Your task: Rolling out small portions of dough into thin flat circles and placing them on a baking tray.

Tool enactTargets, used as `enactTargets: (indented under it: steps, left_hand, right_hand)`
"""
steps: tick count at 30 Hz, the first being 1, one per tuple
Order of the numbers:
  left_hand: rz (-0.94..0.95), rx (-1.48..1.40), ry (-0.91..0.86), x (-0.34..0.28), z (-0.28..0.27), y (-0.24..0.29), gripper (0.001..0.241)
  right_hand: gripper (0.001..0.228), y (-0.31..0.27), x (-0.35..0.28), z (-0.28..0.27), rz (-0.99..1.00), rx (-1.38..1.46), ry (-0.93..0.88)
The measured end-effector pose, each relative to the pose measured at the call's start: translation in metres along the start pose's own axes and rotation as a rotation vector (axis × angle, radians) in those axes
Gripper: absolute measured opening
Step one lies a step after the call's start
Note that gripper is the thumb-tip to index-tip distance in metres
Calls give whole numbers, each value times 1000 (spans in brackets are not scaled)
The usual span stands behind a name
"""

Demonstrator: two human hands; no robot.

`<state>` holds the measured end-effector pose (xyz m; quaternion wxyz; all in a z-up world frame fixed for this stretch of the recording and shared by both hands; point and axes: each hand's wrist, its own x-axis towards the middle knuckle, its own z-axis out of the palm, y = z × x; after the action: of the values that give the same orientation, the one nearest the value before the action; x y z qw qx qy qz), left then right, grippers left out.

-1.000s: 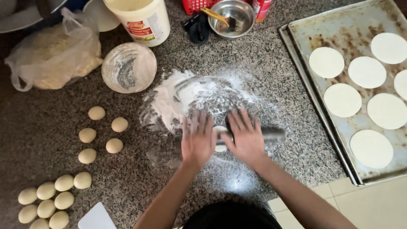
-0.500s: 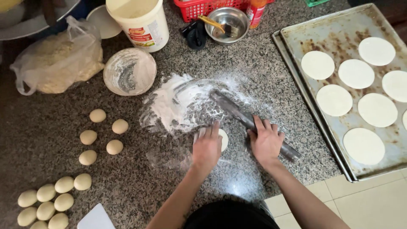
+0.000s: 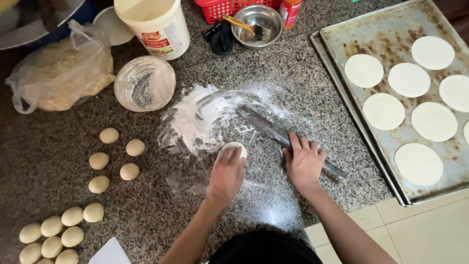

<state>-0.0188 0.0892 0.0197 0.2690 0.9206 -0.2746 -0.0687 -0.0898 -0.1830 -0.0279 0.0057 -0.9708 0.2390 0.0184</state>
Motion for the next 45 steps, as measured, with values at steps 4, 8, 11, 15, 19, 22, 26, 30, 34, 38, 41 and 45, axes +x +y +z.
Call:
enactTargets:
  steps: [4, 8, 11, 15, 19, 22, 26, 30, 34, 38, 41, 45]
  left_hand:
    - [-109, 146, -377, -4, -34, 66, 72]
    - [13, -60, -310, -20, -9, 74, 72]
    - [56, 50, -205, -11, -10, 47, 64]
    - [111, 348, -90, -19, -21, -15, 62]
    - [162, 303, 31, -22, -8, -24, 57]
    - [3, 352, -171, 31, -38, 2, 72]
    - [-163, 432, -295, 125, -51, -3, 79]
    - [-83, 393, 35, 139, -55, -3, 62]
    - [-52, 371, -53, 74, -24, -5, 66]
    - [141, 443, -89, 1, -6, -7, 65]
    - [284, 374, -179, -37, 8, -22, 64]
    - [225, 337, 130, -30, 33, -51, 55]
  right_hand:
    - [64, -4, 4, -8, 15, -10, -6]
    - [62, -7, -8, -25, -97, 16, -20]
    - [56, -15, -30, -29, -248, 32, -10]
    - [51, -23, -62, -25, -501, 135, 44]
    - [54, -37, -66, -42, -542, 213, 145]
    - [65, -58, -30, -72, -444, 136, 110]
    - [81, -82, 61, -110, -299, 12, -215]
    - [86, -82, 89, -87, -334, 138, 100]
    - [90, -66, 29, -60, -364, 99, 87]
    - [84, -46, -30, -30, -524, 88, 355]
    - [73, -26, -56, -50, -598, 68, 212]
    - [60, 4, -44, -27, -433, -27, -35]
